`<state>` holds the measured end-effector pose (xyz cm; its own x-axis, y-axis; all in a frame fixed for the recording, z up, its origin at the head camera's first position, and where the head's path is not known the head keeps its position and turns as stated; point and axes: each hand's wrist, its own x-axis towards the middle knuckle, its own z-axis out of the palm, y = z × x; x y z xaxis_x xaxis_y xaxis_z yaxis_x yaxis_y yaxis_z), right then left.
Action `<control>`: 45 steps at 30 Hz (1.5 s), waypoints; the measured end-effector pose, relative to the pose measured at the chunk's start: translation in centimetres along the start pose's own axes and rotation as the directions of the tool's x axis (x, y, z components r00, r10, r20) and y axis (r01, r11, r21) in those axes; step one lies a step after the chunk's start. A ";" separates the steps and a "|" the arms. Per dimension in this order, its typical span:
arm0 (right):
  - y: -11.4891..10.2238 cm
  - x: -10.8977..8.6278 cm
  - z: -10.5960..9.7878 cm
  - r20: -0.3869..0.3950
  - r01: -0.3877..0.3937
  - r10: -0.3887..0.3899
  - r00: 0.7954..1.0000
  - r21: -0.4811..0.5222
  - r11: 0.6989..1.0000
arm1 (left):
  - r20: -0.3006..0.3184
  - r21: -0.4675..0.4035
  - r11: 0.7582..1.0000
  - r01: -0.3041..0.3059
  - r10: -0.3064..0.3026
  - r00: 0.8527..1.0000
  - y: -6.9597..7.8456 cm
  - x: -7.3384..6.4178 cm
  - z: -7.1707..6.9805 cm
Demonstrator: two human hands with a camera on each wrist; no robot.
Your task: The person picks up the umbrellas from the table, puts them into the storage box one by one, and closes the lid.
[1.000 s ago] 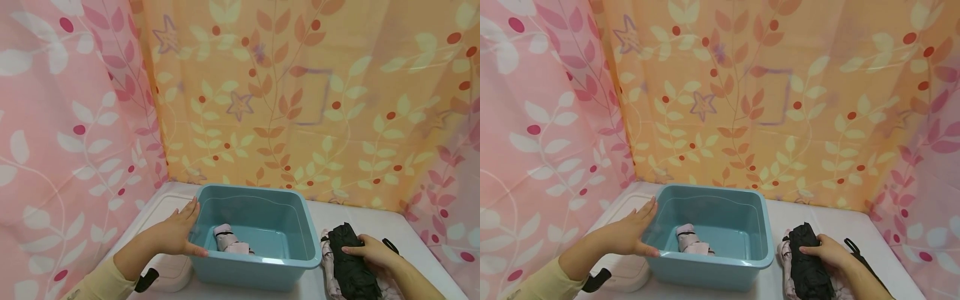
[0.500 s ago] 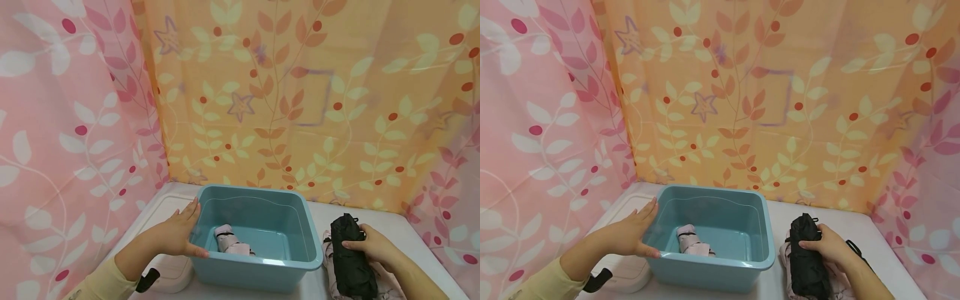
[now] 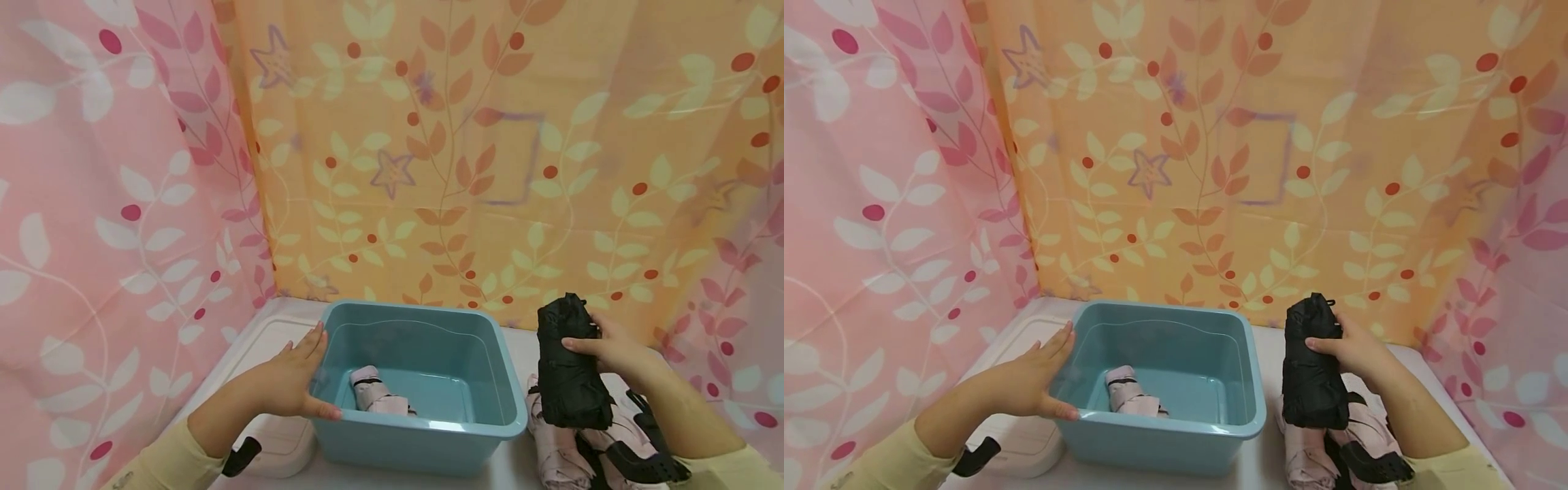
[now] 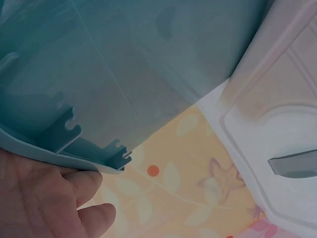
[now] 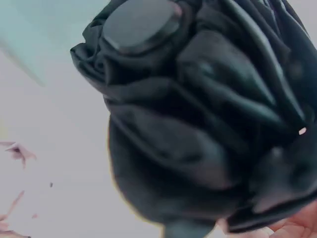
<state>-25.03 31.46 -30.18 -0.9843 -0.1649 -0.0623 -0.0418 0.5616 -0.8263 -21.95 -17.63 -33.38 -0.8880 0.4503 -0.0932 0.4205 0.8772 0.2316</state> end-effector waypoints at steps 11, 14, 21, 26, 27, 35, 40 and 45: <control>-7.5 2.4 1.6 -0.016 0.090 -0.090 0.996 -0.022 0.996 | 0.002 0.017 1.000 -0.005 0.005 1.000 0.0 0.0 -0.1; -8.9 3.4 2.7 -0.003 0.085 -0.085 0.996 -0.054 0.995 | 0.005 0.019 1.000 -0.001 0.001 1.000 0.0 0.0 0.0; -11.4 6.2 6.4 0.055 0.068 -0.066 0.996 -0.046 0.997 | 0.006 0.020 1.000 0.003 -0.003 1.000 0.0 0.3 0.3; -12.8 7.7 9.6 0.081 0.103 -0.096 0.992 -0.090 0.991 | 0.009 0.026 1.000 -0.009 0.009 1.000 0.0 0.3 0.1; -13.1 8.0 10.3 0.083 0.111 -0.103 0.991 -0.107 0.988 | 0.010 0.026 1.000 -0.013 0.012 1.000 0.0 0.3 0.1; -14.6 9.0 14.3 0.127 0.138 -0.123 0.984 -0.114 0.984 | -0.004 0.044 0.999 -0.016 0.016 1.000 -0.2 0.2 -0.1; -15.2 9.7 16.5 0.149 0.121 -0.099 0.984 -0.152 0.981 | -0.002 0.031 0.999 -0.014 0.014 1.000 -0.1 0.2 -0.1; -15.2 10.8 18.4 0.168 0.112 -0.077 0.983 -0.207 0.972 | -0.011 0.040 0.999 -0.015 0.015 1.000 -0.2 0.3 0.1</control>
<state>-31.90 6.23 -28.53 -0.9353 -0.3419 -0.0916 -0.1860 0.6950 -0.6945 -22.24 -17.61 -33.59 -0.8834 0.4618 -0.0792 0.4407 0.8764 0.1944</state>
